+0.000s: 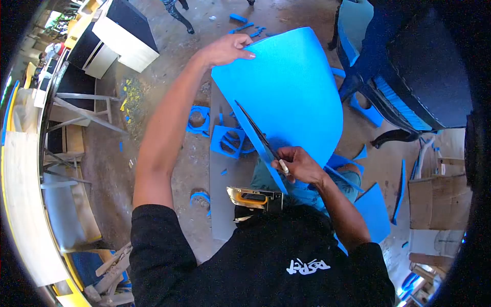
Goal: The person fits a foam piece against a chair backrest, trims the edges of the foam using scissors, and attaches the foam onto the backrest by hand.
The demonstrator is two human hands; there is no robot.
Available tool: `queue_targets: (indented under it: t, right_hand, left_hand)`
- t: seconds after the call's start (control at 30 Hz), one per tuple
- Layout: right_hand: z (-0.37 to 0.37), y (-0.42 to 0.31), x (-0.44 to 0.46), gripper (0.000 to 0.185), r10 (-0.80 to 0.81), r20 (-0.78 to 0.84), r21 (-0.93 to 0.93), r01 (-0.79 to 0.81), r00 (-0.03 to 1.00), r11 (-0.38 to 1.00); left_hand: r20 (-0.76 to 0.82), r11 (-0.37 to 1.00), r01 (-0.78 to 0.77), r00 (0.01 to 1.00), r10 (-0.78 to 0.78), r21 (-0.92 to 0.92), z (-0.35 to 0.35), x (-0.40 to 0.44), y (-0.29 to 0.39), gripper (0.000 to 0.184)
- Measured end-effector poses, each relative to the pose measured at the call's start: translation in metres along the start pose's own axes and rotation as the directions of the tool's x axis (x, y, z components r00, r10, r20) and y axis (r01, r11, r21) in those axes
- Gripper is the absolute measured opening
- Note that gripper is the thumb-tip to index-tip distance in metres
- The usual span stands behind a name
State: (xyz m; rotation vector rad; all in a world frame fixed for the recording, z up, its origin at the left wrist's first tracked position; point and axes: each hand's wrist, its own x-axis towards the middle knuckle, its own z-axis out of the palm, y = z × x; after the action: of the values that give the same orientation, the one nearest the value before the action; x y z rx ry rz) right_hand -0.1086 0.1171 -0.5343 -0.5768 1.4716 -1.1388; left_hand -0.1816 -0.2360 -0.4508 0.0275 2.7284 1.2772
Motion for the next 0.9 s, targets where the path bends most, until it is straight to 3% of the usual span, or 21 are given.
queue_targets:
  t: [0.07,0.13,0.23,0.37,0.9]
  right_hand:
    - [0.0,-0.004,-0.002,0.036,-0.006,0.002,0.028,0.006,1.0,1.0]
    - [0.0,-0.009,-0.003,0.037,0.015,-0.009,0.071,-0.014,1.0,0.997]
    - [0.002,-0.027,-0.007,0.038,0.01,-0.051,-0.042,-0.012,0.999,0.999]
    - [0.004,-0.026,0.005,0.039,-0.003,-0.055,-0.006,0.003,0.998,1.0]
    - [0.003,-0.026,0.017,0.034,-0.051,-0.018,-0.029,0.051,0.999,0.998]
  left_hand:
    - [0.034,1.0,0.006,0.999,-0.005,-0.03,0.001,0.0,-0.002,0.038]
    - [-0.028,1.0,0.022,0.999,-0.022,0.005,0.003,0.0,-0.003,0.038]
    - [-0.033,0.998,0.052,0.998,-0.051,0.029,0.003,-0.002,-0.001,0.04]
    - [-0.071,0.996,0.043,0.997,-0.037,0.072,0.005,-0.007,0.004,0.041]
    - [-0.057,0.996,0.089,0.994,-0.09,-0.031,0.007,-0.009,0.01,0.041]
